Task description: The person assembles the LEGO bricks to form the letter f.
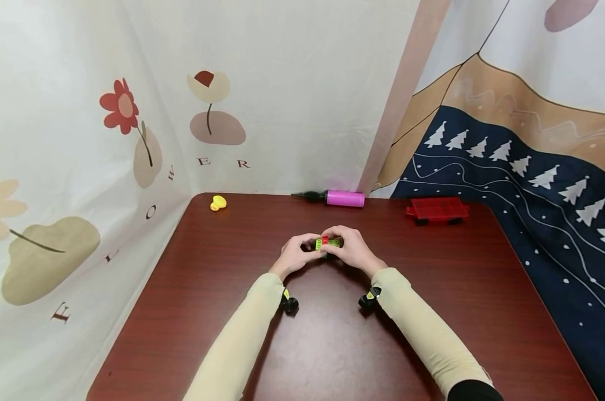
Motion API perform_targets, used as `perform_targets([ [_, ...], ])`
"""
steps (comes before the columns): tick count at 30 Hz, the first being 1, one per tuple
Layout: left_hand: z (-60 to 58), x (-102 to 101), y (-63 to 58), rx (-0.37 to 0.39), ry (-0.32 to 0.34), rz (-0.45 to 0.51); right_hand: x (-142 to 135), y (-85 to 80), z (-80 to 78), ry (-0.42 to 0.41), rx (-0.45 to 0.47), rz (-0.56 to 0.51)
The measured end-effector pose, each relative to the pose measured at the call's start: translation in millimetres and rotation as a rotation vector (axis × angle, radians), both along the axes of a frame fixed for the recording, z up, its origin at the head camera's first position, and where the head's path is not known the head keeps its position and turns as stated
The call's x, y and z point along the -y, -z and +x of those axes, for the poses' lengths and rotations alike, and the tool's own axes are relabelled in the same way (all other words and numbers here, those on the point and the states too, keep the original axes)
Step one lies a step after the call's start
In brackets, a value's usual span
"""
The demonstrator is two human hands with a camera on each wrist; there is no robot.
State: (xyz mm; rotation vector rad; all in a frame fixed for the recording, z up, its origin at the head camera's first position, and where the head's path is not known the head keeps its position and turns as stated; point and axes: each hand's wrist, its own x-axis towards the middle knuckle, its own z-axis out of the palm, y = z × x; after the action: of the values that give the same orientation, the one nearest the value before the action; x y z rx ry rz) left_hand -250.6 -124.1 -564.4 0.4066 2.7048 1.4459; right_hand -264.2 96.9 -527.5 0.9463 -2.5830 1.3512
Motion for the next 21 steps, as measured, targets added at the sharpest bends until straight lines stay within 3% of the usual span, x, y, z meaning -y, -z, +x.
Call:
perform_targets([
  [7, -0.2, -1.0, 0.2, 0.012, -0.007, 0.01, -10.6, -0.8, -0.5, -0.016, 0.003, -0.028],
  [21, 1.5, -0.3, -0.7, 0.048, -0.025, 0.024, -61.7, -3.6, -3.6, 0.173, 0.044, 0.088],
])
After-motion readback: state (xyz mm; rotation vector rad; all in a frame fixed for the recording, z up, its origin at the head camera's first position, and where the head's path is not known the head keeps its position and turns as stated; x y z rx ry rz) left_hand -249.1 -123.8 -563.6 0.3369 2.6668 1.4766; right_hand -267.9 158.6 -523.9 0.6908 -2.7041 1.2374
